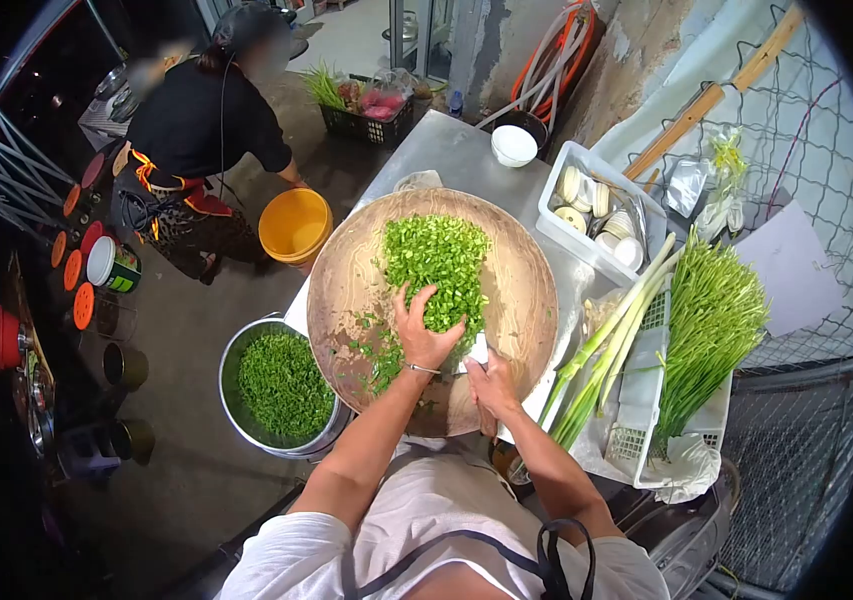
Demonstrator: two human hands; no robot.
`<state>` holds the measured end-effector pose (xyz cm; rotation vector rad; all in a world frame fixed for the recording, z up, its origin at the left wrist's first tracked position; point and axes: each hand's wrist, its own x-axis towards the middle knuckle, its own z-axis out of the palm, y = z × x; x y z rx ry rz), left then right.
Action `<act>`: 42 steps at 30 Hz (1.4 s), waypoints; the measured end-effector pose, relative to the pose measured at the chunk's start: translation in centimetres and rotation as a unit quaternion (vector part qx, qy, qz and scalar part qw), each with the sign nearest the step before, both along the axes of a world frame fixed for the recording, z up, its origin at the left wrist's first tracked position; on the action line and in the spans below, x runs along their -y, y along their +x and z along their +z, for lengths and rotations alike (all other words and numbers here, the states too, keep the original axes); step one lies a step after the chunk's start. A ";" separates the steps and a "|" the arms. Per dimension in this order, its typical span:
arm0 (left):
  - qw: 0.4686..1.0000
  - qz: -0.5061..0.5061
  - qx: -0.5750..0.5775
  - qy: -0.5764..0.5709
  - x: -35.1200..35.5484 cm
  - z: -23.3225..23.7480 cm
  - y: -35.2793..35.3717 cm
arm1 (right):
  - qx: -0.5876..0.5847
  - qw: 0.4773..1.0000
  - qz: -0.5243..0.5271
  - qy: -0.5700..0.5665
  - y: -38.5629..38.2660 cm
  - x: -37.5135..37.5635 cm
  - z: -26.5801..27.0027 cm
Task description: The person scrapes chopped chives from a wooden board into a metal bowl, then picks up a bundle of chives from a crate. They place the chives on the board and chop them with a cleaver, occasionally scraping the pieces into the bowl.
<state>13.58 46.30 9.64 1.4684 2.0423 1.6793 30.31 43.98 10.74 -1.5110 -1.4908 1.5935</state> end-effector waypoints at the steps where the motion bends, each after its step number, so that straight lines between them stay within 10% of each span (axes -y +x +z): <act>1: 1.000 -0.003 0.003 0.002 0.1 -0.1 0.0 | -0.005 1.000 -0.001 -0.009 0.1 0.1 -0.4; 28: 0.996 -0.024 0.058 0.061 4.2 4.2 -2.5 | -0.017 0.999 -0.018 0.022 -2.9 4.8 4.3; 42: 0.984 0.169 0.055 0.024 22.6 0.0 -18.1 | -0.024 0.983 0.183 0.016 -18.3 16.9 0.7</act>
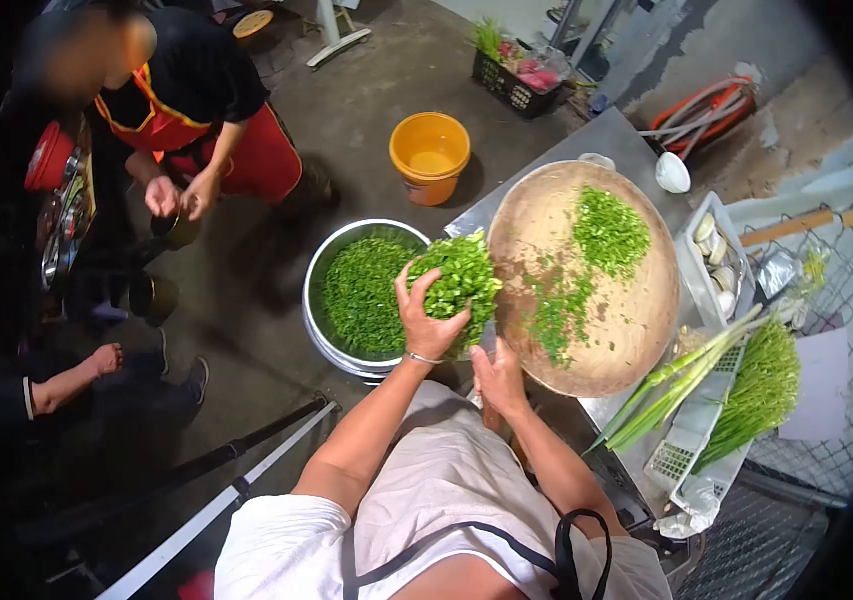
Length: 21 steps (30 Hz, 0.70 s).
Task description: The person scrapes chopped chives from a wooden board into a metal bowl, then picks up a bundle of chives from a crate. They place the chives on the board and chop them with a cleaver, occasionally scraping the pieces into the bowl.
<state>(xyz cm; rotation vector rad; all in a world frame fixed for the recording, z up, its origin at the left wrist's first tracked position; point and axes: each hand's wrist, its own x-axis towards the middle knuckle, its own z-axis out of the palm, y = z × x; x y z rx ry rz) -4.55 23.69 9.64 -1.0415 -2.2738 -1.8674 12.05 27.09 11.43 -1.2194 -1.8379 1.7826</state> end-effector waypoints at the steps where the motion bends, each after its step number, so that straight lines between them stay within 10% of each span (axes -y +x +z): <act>1: 1.000 0.016 0.003 -0.018 1.3 -1.4 -1.2 | 0.018 1.000 0.016 0.004 -1.3 1.2 -0.6; 9: 0.960 0.053 0.227 -0.155 6.7 -14.6 -10.7 | 0.074 0.983 0.074 0.153 -8.1 5.6 -6.6; 15: 0.904 0.036 0.412 0.109 0.9 -10.5 -8.3 | -0.034 0.997 -0.055 -0.034 -3.4 2.3 1.3; 21: 0.913 -0.188 0.340 0.126 -7.6 0.1 0.3 | -0.129 0.968 -0.210 -0.051 5.3 -5.7 5.5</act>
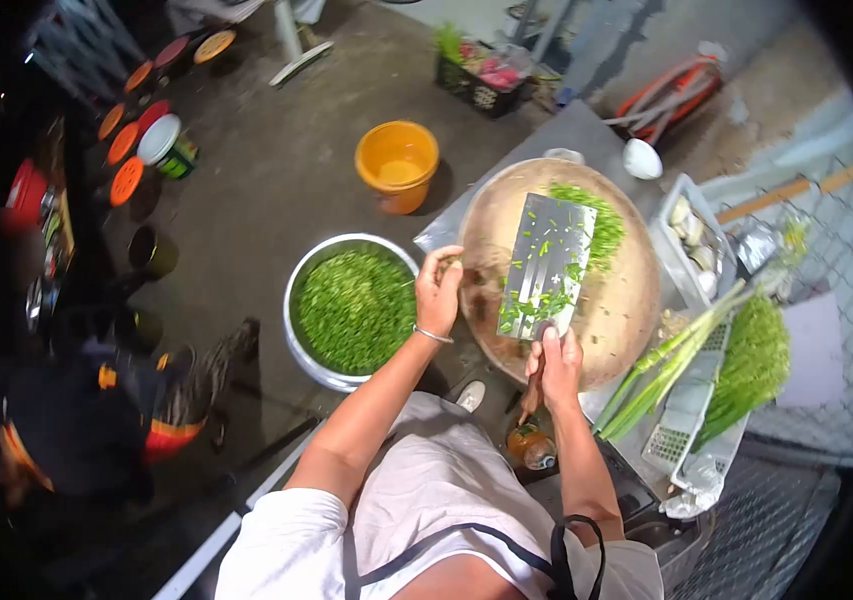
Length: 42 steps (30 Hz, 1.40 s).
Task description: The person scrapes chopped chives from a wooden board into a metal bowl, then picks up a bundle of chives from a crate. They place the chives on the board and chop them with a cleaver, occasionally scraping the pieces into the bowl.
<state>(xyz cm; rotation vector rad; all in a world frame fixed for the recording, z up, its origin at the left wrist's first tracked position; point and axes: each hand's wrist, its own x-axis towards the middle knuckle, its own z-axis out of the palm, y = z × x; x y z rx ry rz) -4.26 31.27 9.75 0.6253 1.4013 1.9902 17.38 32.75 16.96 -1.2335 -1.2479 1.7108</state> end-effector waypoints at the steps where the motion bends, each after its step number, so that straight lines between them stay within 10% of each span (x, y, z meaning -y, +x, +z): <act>1: 0.998 -0.030 -0.046 0.009 -1.7 0.3 1.6 | 0.017 0.999 -0.019 0.025 1.9 -1.9 -0.7; 6: 0.933 -0.136 -0.334 0.014 -8.6 2.8 7.0 | 0.092 0.989 -0.117 -0.007 11.7 -10.9 -2.7; 13: 0.905 -0.070 -0.411 -0.083 -17.7 0.1 6.0 | 0.200 0.972 -0.119 -0.017 23.0 -23.0 -5.2; 24: 0.815 -0.157 -0.529 -0.176 -25.1 0.3 5.9 | 0.298 0.950 0.091 0.024 20.5 -35.4 -3.4; 32: 0.883 -0.043 -0.452 -0.118 -22.9 0.6 13.1 | 0.368 0.903 0.202 0.096 14.1 -30.0 -1.9; 42: 0.927 0.053 -0.353 -0.111 -18.7 0.5 17.5 | 0.217 0.970 0.105 0.003 11.8 -18.8 -5.7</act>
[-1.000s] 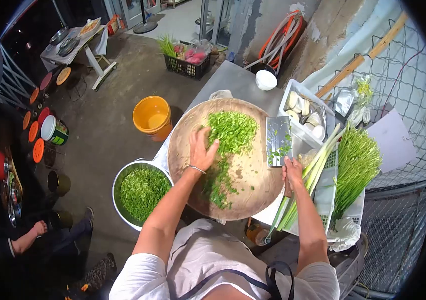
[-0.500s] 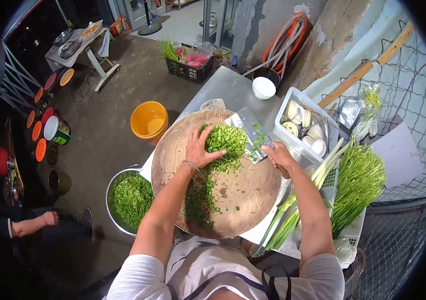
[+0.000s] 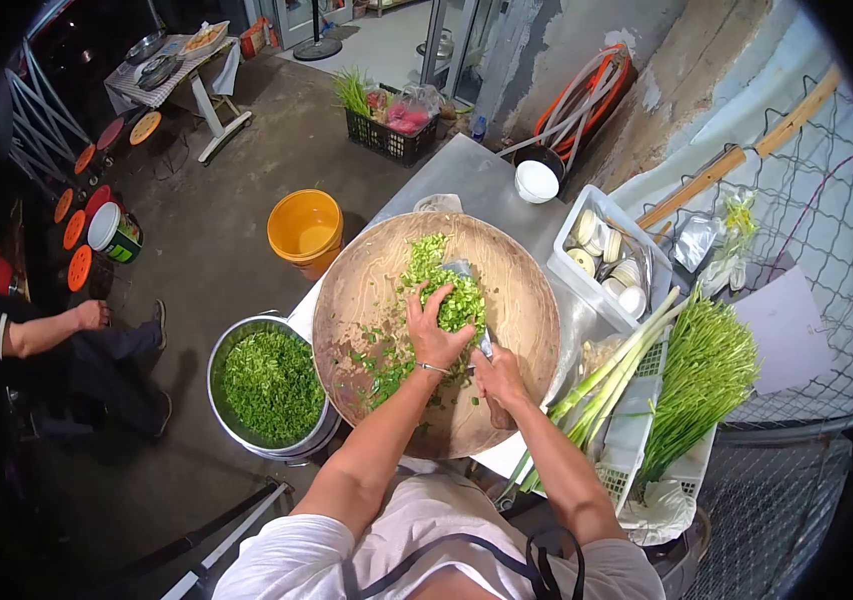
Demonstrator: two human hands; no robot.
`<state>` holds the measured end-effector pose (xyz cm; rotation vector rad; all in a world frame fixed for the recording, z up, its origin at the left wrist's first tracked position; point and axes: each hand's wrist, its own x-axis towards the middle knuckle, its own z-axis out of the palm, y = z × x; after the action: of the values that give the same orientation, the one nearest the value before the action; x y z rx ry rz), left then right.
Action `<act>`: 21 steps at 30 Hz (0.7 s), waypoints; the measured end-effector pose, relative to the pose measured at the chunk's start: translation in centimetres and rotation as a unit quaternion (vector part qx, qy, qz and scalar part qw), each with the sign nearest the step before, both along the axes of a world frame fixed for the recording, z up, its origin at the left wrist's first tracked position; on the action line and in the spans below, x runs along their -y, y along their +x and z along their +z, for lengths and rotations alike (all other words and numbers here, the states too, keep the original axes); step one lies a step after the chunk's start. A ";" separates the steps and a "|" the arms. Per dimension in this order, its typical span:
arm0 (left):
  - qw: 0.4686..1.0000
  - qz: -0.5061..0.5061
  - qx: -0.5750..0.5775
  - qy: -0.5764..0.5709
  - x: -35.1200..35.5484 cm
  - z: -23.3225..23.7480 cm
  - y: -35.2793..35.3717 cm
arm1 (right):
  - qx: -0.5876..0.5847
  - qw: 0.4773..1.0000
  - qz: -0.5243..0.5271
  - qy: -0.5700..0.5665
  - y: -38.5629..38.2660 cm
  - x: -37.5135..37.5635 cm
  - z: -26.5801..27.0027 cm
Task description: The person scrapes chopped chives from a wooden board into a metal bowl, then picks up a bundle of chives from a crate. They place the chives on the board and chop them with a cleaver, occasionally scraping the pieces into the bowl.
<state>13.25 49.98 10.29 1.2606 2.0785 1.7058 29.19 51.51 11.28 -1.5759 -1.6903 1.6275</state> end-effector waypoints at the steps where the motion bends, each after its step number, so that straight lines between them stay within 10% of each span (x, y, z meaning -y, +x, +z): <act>1: 1.000 -0.002 0.000 -0.003 0.3 0.0 0.0 | -0.014 1.000 -0.013 -0.013 -0.2 0.5 0.4; 21: 0.989 0.125 0.030 0.067 18.9 3.1 -14.9 | -0.031 0.994 0.104 -0.025 -16.0 15.7 5.4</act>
<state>-1.61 31.11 13.36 0.9994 2.1970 1.9921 13.19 35.85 16.71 -1.3955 -1.8468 1.8117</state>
